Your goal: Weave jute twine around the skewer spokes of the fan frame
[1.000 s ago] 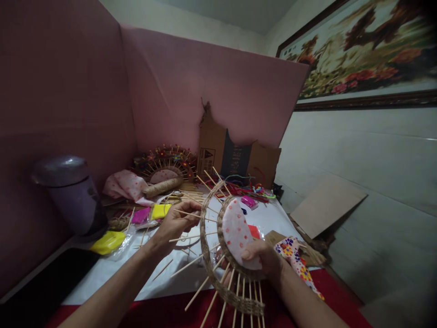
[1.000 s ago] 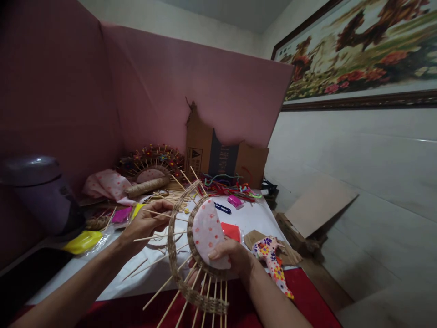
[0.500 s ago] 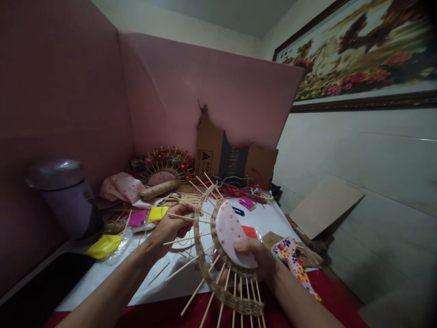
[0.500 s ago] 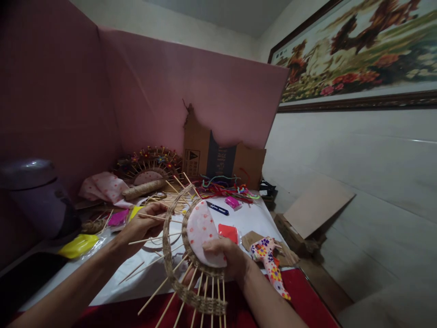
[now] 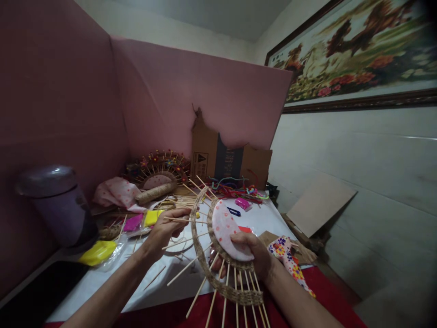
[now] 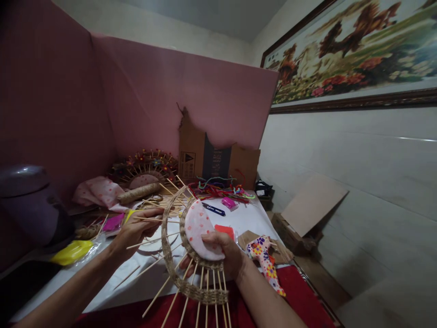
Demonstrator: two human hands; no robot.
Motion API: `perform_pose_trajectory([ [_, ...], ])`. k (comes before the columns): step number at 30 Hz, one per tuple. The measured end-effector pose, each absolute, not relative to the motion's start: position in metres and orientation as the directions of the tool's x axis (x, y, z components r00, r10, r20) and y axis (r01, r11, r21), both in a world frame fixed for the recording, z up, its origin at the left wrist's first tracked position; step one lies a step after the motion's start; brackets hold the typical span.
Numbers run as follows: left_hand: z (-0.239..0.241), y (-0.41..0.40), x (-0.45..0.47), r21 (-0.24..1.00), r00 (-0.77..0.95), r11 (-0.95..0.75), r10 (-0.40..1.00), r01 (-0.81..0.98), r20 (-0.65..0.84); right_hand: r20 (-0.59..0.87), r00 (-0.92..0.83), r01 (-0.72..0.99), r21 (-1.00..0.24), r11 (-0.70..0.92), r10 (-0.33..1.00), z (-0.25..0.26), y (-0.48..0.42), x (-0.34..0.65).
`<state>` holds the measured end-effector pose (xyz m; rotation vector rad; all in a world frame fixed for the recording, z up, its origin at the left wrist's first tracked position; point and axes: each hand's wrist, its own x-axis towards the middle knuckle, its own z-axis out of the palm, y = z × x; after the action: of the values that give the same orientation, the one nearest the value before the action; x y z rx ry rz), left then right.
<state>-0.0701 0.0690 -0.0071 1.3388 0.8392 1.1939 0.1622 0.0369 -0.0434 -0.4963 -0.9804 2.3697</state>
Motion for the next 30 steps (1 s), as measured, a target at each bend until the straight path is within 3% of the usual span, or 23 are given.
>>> perform_pose_trajectory([
  [14, 0.0002, 0.0634, -0.0729, 0.961, 0.290, -0.126, 0.937, -0.245, 0.197, -0.118, -0.768, -0.357, -0.737, -0.573, 0.630, -0.0425, 0.0336, 0.1629],
  [25, -0.0014, 0.0678, -0.0764, 0.967, 0.290, -0.194, 0.927, -0.167, 0.236, -0.113, -0.760, -0.355, -0.753, -0.554, 0.640, -0.0370, 0.0308, 0.1608],
  [30, -0.0018, 0.0674, -0.0733, 0.983, 0.334, -0.133, 0.928, -0.128, 0.169, -0.086, -0.642, -0.415, -0.797, -0.439, 0.762, -0.0396, 0.0323, 0.1601],
])
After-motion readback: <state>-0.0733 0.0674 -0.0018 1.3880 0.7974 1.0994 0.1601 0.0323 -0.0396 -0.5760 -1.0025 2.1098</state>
